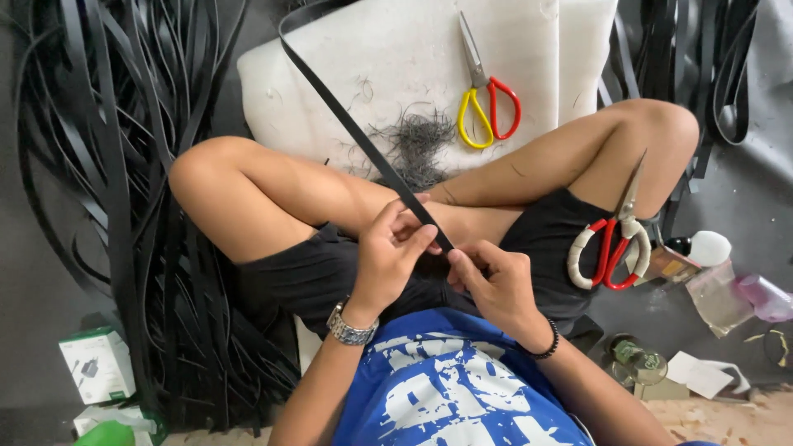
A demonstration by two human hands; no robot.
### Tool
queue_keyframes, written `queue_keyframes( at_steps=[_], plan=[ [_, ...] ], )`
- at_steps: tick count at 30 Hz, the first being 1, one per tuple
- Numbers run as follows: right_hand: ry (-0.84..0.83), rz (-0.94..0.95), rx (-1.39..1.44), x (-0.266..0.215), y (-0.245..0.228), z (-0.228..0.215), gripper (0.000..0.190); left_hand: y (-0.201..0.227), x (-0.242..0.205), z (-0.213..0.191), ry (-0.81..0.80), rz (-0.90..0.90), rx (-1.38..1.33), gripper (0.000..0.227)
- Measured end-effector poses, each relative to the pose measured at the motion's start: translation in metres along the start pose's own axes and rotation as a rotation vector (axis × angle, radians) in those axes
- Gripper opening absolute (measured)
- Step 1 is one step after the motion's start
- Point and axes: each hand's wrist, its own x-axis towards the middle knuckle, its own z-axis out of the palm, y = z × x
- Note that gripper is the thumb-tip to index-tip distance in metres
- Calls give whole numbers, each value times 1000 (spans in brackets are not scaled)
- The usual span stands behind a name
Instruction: Trimming the edges of long black material strips using scissors to remove excess fibers and ensure a clean edge.
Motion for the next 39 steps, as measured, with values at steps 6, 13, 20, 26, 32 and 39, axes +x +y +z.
queue_keyframes(
  at_steps=[6,13,20,26,32,39],
  plan=[
    [176,-95,-534,-19,7,-68,9,6,-11,-18,53,39,-93,50],
    [333,-40,-945,-36,42,-117,35,19,-20,-22,42,-41,-114,66],
    [361,214,-743,-16,28,-119,62,17,-25,-21,46,-82,-164,68],
    [87,260,-203,-29,23,-109,62,19,-32,-24,57,-90,-207,81],
    [-177,-27,-253,-23,19,-53,52,3,-36,-28,44,28,-252,91],
    [-415,-286,-469,-11,2,-40,59,-2,-39,-22,22,32,-200,91]
  ],
)
